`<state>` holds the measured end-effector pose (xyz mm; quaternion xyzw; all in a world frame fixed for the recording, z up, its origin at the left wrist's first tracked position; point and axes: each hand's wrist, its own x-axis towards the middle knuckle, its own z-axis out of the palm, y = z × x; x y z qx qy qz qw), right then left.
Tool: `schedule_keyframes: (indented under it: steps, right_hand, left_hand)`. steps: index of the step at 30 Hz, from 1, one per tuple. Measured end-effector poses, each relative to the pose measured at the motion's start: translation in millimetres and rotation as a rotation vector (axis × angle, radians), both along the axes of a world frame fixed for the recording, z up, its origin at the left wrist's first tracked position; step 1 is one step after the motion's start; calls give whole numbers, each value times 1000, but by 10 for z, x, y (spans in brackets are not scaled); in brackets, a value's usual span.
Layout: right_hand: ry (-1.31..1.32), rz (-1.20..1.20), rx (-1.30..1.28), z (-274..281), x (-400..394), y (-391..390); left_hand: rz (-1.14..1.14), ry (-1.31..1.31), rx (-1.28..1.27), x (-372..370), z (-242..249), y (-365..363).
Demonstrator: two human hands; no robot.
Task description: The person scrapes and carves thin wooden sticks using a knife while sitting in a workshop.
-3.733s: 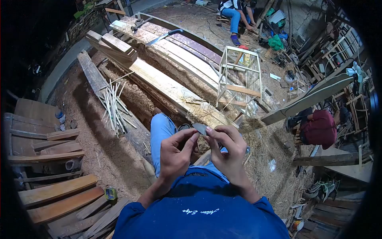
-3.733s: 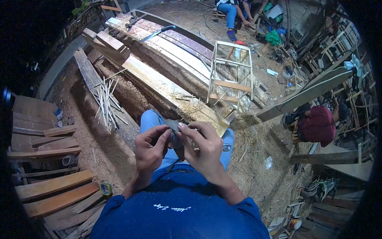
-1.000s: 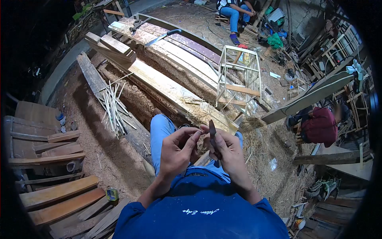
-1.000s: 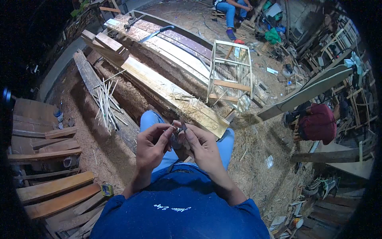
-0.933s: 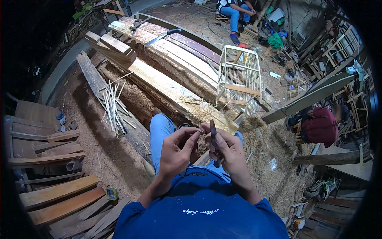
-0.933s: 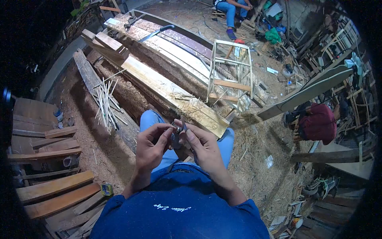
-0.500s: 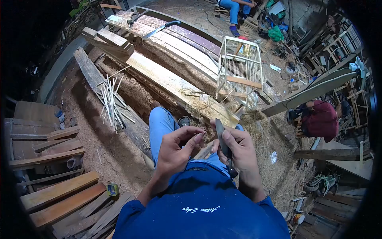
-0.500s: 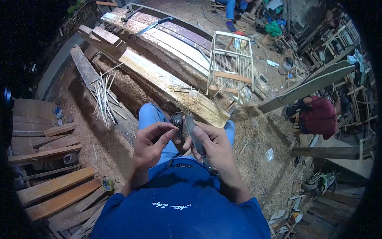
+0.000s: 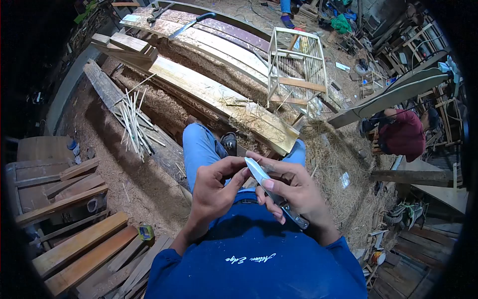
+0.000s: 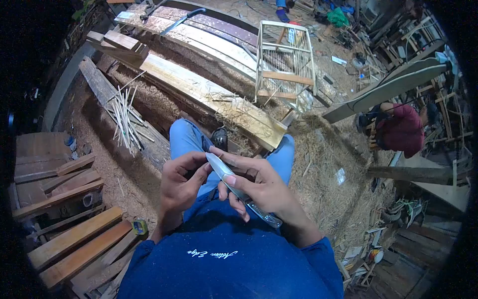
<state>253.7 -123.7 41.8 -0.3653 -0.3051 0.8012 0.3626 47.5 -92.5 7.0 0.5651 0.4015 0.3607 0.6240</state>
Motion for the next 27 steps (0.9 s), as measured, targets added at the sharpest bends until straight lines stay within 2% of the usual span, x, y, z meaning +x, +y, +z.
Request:
schedule_keyframes:
  steps: [3,8,15,27]
  right_hand:
    - [-7,-29,31,-67,-28,-37]
    - [12,-40,46,-80,-50,-51]
    - [-16,-43,-4,-86,-48,-61]
    - [36,-46,-42,-60,-58,-106]
  left_hand:
    - [21,30,8,11,58,-12]
    - [45,175,276,7,37,-27]
    - [56,162,207,25,70,-54]
    - [94,282,441,3,129,-80]
